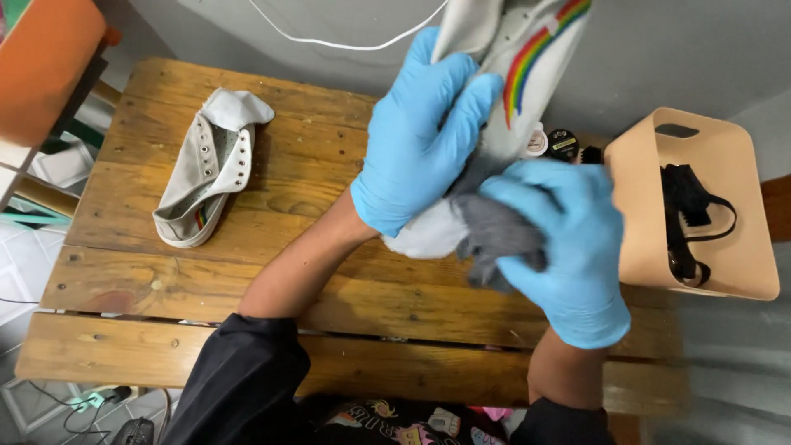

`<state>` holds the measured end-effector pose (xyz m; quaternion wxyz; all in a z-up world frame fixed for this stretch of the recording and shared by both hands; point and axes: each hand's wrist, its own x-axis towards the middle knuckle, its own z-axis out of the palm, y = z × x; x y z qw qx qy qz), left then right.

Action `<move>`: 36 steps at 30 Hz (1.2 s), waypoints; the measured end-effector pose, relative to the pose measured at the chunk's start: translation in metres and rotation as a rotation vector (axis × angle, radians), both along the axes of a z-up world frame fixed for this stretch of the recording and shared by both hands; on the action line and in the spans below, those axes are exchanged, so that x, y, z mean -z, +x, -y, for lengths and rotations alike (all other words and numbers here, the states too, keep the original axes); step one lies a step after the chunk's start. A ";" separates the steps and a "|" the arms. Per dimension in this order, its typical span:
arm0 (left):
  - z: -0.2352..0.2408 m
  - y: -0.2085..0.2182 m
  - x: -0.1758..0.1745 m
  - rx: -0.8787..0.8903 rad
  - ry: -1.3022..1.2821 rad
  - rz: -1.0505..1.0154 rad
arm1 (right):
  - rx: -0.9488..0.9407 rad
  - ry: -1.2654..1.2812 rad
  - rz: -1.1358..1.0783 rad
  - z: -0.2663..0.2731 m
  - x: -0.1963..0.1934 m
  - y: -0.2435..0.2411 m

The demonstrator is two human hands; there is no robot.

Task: The person scrubs a white canvas shoe with a small brush and then wipes it with a gray cloth. They repeat the scrubbing and wiping steps on different parts of the shoe, including the toe cap and side panels.

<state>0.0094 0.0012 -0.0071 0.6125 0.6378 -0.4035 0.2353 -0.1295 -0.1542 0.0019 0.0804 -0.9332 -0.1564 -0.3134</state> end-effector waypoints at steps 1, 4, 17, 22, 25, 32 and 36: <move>-0.002 -0.001 -0.002 -0.028 0.010 -0.109 | -0.003 -0.002 -0.147 0.001 0.001 0.001; -0.004 0.006 -0.006 0.048 -0.102 -0.190 | -0.064 0.020 -0.377 0.009 -0.006 -0.002; -0.018 0.011 -0.008 0.222 -0.187 -0.173 | -0.075 0.382 -0.555 -0.016 -0.010 -0.011; 0.006 -0.004 0.015 0.316 -0.066 -0.192 | 0.344 0.362 -0.085 -0.021 -0.005 0.005; 0.011 -0.017 0.010 0.396 -0.012 -0.194 | 0.480 0.188 -0.051 -0.011 0.016 0.016; 0.017 -0.011 0.019 0.358 0.125 -0.179 | 0.484 0.008 0.291 0.008 0.046 0.021; 0.010 -0.013 0.009 0.464 0.060 -0.214 | 0.538 0.244 0.230 0.004 0.038 0.017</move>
